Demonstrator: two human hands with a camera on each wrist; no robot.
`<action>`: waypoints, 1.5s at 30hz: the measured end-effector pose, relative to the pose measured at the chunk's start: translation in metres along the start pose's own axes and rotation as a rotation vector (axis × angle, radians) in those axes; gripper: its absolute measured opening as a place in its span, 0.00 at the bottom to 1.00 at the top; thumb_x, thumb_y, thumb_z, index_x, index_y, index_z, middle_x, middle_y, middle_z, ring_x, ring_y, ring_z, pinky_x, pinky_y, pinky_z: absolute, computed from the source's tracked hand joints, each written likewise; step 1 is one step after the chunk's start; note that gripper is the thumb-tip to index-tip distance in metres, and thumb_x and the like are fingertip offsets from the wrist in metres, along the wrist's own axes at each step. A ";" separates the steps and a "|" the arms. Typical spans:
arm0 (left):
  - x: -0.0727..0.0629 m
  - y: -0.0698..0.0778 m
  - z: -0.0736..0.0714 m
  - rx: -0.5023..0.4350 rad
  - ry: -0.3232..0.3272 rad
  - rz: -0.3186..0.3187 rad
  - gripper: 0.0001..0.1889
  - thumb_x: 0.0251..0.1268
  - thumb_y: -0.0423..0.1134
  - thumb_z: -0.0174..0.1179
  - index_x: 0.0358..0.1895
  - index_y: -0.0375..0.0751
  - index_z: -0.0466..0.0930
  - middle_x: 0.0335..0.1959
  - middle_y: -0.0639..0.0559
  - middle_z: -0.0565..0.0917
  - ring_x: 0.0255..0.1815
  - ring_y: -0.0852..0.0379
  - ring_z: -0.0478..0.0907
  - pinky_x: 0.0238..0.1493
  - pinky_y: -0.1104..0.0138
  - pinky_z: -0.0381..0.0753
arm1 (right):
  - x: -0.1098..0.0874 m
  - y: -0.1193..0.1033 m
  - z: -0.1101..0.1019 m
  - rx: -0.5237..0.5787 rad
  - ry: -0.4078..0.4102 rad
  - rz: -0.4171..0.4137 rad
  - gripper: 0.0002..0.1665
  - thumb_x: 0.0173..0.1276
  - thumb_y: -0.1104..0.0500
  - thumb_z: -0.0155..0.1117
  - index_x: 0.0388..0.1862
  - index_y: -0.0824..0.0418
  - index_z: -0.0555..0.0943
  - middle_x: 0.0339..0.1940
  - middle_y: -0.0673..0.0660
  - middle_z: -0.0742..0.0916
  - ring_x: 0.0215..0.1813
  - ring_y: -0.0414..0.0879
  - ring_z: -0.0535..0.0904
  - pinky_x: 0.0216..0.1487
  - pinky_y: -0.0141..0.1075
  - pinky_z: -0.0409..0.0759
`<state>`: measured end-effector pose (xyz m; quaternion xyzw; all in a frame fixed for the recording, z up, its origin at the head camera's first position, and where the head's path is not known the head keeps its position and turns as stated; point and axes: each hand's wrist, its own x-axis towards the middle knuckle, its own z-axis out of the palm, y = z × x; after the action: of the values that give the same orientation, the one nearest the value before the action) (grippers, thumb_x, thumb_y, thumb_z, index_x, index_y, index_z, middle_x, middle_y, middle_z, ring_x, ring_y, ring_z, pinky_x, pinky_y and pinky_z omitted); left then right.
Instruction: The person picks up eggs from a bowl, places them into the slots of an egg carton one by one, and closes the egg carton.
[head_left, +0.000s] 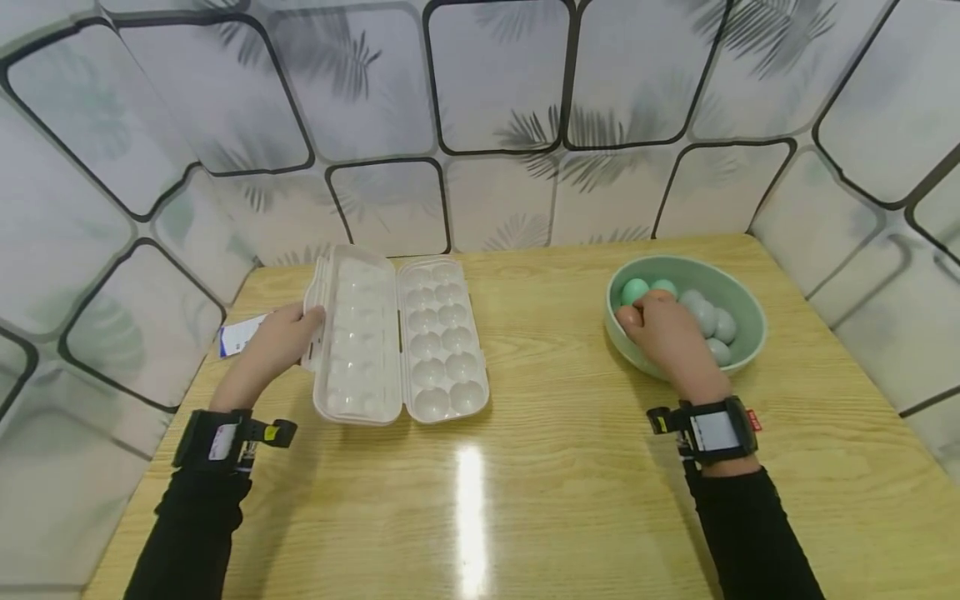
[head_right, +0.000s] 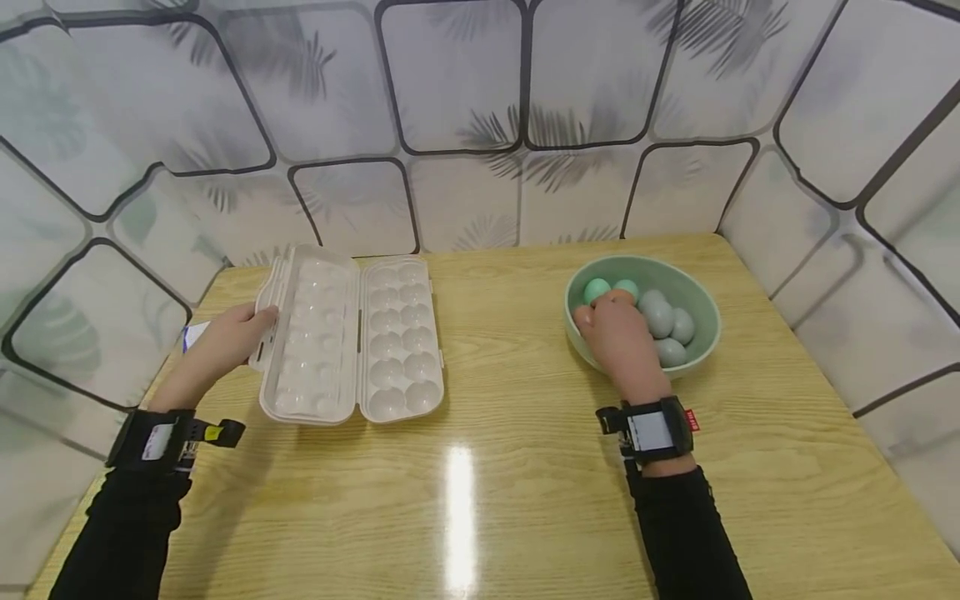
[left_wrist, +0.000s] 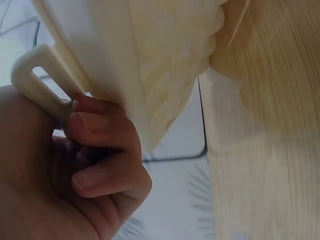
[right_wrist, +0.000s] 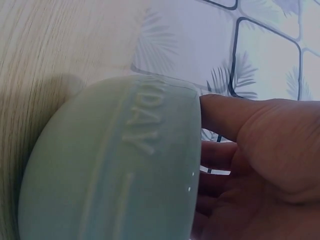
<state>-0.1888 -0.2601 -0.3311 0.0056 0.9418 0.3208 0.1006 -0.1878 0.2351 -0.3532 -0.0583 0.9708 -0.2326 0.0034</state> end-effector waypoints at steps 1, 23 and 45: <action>0.001 0.005 0.004 -0.007 -0.002 0.010 0.34 0.83 0.55 0.29 0.74 0.30 0.62 0.52 0.31 0.83 0.42 0.47 0.85 0.38 0.63 0.83 | 0.000 0.000 0.000 -0.006 0.005 -0.003 0.23 0.83 0.52 0.38 0.25 0.56 0.52 0.32 0.57 0.59 0.30 0.48 0.53 0.36 0.40 0.55; -0.020 0.087 0.071 -0.031 -0.011 0.123 0.26 0.82 0.50 0.35 0.61 0.37 0.77 0.47 0.40 0.87 0.38 0.51 0.82 0.34 0.64 0.78 | 0.008 -0.002 0.001 -0.048 0.062 -0.040 0.23 0.81 0.55 0.39 0.22 0.57 0.56 0.29 0.57 0.62 0.32 0.50 0.59 0.36 0.40 0.59; -0.029 0.092 0.080 -0.054 -0.011 0.135 0.23 0.81 0.48 0.37 0.55 0.40 0.80 0.46 0.43 0.87 0.38 0.52 0.81 0.36 0.63 0.79 | 0.012 -0.004 -0.009 0.085 0.097 0.018 0.32 0.72 0.52 0.58 0.67 0.69 0.67 0.56 0.71 0.77 0.51 0.63 0.77 0.45 0.53 0.78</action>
<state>-0.1503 -0.1415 -0.3319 0.0680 0.9297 0.3520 0.0843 -0.1992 0.2339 -0.3432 -0.0381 0.9595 -0.2763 -0.0392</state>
